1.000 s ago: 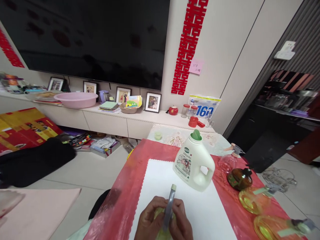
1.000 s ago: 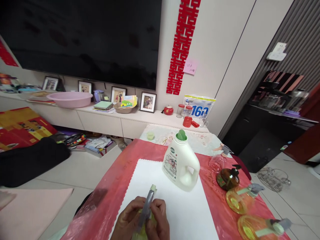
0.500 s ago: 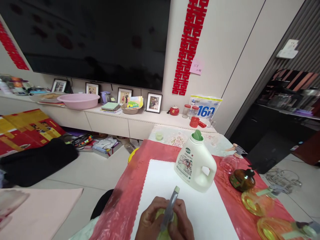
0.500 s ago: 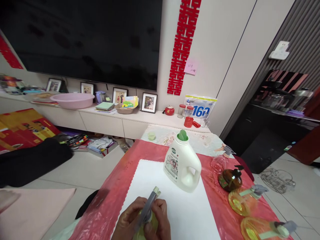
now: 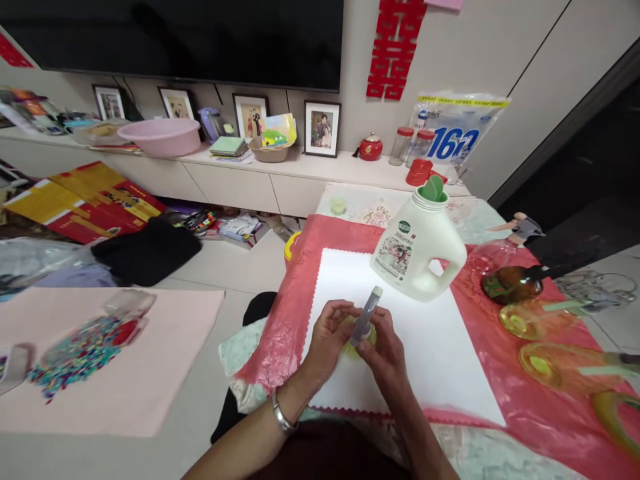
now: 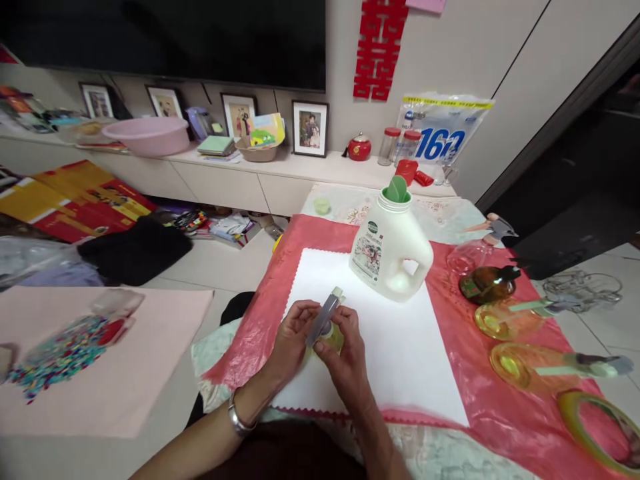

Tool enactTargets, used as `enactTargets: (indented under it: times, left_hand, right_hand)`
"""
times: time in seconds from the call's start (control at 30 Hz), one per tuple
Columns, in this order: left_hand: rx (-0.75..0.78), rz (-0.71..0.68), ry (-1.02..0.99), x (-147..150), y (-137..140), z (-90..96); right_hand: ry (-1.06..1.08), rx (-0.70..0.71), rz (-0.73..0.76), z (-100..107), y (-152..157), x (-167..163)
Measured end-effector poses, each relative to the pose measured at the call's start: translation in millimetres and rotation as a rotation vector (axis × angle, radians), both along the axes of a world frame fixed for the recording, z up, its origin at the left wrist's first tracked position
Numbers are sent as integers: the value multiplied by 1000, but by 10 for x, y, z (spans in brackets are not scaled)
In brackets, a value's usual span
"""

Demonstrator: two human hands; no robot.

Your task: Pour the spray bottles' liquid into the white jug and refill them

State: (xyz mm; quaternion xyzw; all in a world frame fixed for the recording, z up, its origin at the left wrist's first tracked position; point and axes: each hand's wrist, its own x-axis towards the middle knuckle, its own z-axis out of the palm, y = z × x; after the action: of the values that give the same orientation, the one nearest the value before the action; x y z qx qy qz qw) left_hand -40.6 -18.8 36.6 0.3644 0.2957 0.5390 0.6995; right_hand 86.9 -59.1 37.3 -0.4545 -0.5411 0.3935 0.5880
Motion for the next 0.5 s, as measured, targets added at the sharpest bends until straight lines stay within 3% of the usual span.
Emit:
enactTargets:
  times: [0.13, 0.37, 0.5]
  left_hand:
    - [-7, -19, -28, 7, -14, 14]
    - [-19, -16, 24, -10, 4, 22]
    - [0, -89, 110, -95, 0, -42]
  right_hand:
    - [-1, 13, 34, 60, 12, 35]
    - [23, 41, -120, 11, 6, -86]
    - [31, 54, -128, 78, 6, -90]
